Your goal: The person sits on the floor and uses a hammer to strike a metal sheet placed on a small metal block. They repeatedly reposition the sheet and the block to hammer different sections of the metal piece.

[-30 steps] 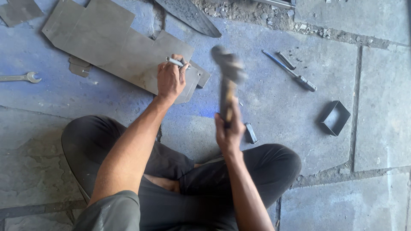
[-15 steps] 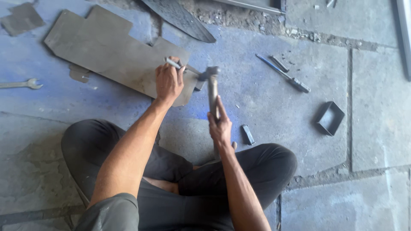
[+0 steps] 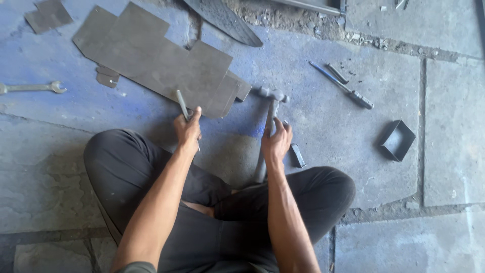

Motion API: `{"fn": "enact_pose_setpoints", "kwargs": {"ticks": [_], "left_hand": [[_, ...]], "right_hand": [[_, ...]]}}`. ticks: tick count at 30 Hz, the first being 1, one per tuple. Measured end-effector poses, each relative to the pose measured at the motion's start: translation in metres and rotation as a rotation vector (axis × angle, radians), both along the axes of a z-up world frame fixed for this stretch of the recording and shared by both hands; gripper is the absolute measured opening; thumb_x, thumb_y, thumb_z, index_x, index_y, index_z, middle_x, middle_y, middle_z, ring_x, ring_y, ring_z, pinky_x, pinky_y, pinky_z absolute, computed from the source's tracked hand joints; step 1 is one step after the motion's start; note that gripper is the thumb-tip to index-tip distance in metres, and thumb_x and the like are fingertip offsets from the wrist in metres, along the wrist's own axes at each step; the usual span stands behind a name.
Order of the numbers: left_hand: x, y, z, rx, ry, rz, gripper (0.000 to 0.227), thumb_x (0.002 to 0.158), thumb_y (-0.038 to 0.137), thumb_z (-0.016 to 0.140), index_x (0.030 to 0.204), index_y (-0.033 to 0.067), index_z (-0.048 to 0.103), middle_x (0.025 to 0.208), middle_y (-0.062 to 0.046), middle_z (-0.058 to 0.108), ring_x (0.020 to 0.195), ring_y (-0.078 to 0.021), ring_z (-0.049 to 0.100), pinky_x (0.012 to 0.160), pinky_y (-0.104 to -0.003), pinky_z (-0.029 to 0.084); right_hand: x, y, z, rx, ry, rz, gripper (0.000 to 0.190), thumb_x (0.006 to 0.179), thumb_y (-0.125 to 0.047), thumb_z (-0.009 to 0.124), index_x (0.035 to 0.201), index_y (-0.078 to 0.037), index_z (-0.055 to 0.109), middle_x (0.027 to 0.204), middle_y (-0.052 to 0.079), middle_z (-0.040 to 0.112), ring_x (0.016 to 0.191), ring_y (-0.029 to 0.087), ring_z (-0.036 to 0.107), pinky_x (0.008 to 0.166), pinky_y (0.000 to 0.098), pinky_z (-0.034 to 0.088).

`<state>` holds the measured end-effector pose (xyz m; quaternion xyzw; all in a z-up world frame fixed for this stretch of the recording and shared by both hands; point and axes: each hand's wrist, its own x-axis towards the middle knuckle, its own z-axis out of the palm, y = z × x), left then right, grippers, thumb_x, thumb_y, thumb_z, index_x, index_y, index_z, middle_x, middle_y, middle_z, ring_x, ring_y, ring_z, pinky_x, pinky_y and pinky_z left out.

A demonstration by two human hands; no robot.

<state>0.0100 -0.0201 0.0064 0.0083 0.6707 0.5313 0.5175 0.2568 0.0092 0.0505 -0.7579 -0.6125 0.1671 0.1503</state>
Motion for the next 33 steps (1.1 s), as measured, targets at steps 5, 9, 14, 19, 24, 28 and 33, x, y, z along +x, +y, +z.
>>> {"fn": "enact_pose_setpoints", "kwargs": {"ticks": [5,9,14,19,24,28,33], "left_hand": [[-0.018,-0.003,-0.008,0.131,-0.085,0.119,0.02,0.095,0.014,0.074,0.085,0.0038,0.06,0.058,0.002,0.047,0.04,-0.0082,0.04,0.036,-0.029,0.035],[-0.029,-0.009,-0.008,0.134,-0.1,0.179,0.015,0.095,0.013,0.072,0.089,0.0041,0.062,0.059,0.002,0.048,0.039,-0.0079,0.04,0.036,-0.028,0.035],[-0.024,-0.008,-0.019,0.107,-0.096,0.216,0.017,0.094,0.014,0.073,0.094,0.002,0.061,0.059,0.001,0.048,0.038,-0.0087,0.039,0.036,-0.03,0.034],[-0.022,0.002,-0.034,0.016,0.097,0.064,0.016,0.091,0.016,0.077,0.092,0.0014,0.069,0.061,0.002,0.052,0.04,-0.0077,0.04,0.036,-0.031,0.032],[-0.014,0.007,-0.059,0.104,0.69,-0.251,0.034,0.092,0.015,0.085,0.073,-0.0053,0.066,0.058,-0.005,0.058,0.05,-0.0091,0.049,0.044,-0.03,0.039],[-0.012,0.011,-0.033,-0.054,0.312,-0.162,0.033,0.095,0.015,0.078,0.076,-0.0074,0.062,0.058,-0.006,0.055,0.042,-0.013,0.046,0.036,-0.034,0.032],[-0.015,0.014,-0.001,-0.074,0.308,-0.123,0.024,0.093,0.017,0.077,0.086,-0.0049,0.069,0.059,-0.004,0.059,0.041,-0.0123,0.049,0.036,-0.035,0.036]], "right_hand": [[-0.049,0.046,-0.001,0.246,0.04,0.439,0.068,0.083,-0.01,0.077,0.145,-0.002,0.05,0.143,0.025,0.055,0.13,0.041,0.052,0.109,0.048,0.043],[-0.09,0.086,-0.014,0.079,-0.27,0.577,0.099,0.061,-0.006,0.082,0.15,0.0,0.039,0.137,0.024,0.054,0.117,0.041,0.053,0.094,0.0511,0.046],[-0.075,0.119,-0.048,-0.022,-0.45,0.44,0.063,0.088,-0.02,0.074,0.145,-0.005,0.05,0.13,0.018,0.06,0.114,0.033,0.053,0.096,0.0529,0.041],[-0.02,0.153,-0.032,0.129,-0.492,0.288,0.043,0.086,-0.026,0.074,0.126,-0.015,0.066,0.13,0.014,0.061,0.119,0.036,0.05,0.095,0.0544,0.039],[0.054,0.104,0.039,0.206,-0.2,0.296,0.034,0.089,-0.024,0.08,0.121,-0.015,0.075,0.122,0.013,0.069,0.112,0.034,0.06,0.097,0.0471,0.051],[0.057,0.062,0.07,0.078,0.045,0.186,0.033,0.092,-0.02,0.075,0.124,-0.011,0.073,0.119,0.014,0.072,0.095,0.026,0.071,0.081,0.0435,0.058],[0.024,0.011,0.086,-0.092,0.231,0.042,0.033,0.091,-0.021,0.071,0.123,-0.013,0.072,0.125,0.012,0.073,0.094,0.023,0.074,0.074,0.038,0.062]]}}
